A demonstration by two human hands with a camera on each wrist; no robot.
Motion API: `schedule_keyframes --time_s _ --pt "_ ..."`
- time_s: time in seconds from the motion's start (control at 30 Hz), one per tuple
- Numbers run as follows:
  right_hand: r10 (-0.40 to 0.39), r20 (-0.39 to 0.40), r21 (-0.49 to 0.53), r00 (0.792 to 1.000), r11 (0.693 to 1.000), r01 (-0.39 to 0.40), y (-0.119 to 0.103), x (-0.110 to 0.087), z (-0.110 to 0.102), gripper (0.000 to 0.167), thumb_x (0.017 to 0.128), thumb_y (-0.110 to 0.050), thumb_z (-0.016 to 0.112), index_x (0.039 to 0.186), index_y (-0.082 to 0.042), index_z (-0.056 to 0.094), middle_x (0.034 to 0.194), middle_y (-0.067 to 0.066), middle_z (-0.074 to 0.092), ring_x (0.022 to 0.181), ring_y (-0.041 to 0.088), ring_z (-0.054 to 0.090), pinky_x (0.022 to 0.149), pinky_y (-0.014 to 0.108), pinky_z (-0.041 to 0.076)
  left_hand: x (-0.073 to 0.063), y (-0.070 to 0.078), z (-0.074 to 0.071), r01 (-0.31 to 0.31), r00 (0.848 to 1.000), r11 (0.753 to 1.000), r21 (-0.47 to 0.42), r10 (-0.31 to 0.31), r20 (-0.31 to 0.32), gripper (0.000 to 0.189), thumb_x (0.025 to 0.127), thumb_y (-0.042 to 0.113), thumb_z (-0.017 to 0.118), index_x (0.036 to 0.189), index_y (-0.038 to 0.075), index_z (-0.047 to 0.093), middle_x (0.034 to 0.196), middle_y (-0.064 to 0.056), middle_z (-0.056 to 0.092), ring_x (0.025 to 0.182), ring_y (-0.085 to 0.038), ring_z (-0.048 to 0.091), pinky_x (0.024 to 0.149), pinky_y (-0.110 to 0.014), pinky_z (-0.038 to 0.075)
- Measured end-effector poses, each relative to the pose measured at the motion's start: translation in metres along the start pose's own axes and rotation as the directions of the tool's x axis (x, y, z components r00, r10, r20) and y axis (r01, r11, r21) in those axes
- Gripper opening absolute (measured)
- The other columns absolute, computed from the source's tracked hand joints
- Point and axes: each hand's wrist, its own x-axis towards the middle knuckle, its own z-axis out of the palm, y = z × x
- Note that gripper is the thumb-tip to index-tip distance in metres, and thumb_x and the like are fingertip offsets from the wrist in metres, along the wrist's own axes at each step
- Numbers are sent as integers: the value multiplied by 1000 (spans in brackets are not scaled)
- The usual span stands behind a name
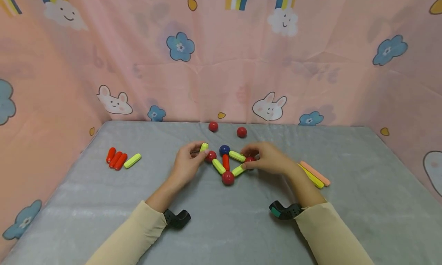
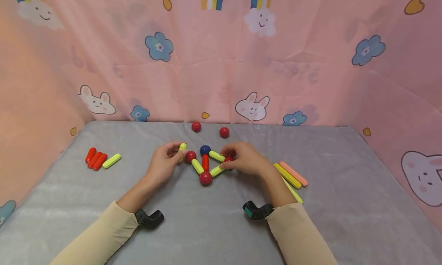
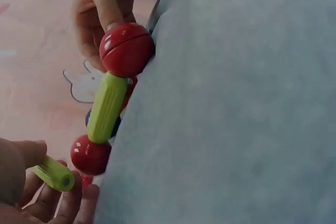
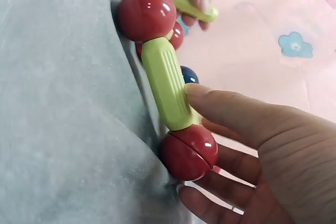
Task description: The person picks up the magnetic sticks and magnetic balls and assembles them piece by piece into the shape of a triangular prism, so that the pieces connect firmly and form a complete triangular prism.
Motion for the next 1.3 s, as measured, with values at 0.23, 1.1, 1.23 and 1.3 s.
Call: schedule_keyframes --time_s 0.23,1.1,1.23,1.3 --pt "-16 71 51 997 999 12 -1 0 0 41 86 -32 81 121 -13 70 100 0 71 92 16 63 83 30 54 6 -9 -1 83 996 987 -135 -88 -28 36 98 16 67 131 1 63 116 -19 72 91 -14 68 76 -26 61" --pt "-170 -124 275 978 941 198 -37 0 12 25 89 -25 77 111 -13 75 97 2 74 84 20 65 73 30 57 -24 28 15 -207 972 976 -69 213 101 29 81 8 84 107 5 72 98 -12 76 81 -17 75 68 -25 60" --pt "-210 -170 315 963 914 255 -40 3 20 12 88 -19 79 98 -13 76 86 2 74 76 19 66 65 28 55 -27 30 19 -278 957 960 5 277 88 45 78 4 85 120 6 68 92 -9 75 79 -16 75 70 -25 60" --pt "-223 -166 318 961 910 266 -41 3 22 10 88 -18 79 96 -12 76 83 2 74 72 19 66 63 28 55 -29 31 20 -315 947 948 49 310 82 56 78 3 86 129 8 63 89 -8 74 79 -16 75 71 -23 60"
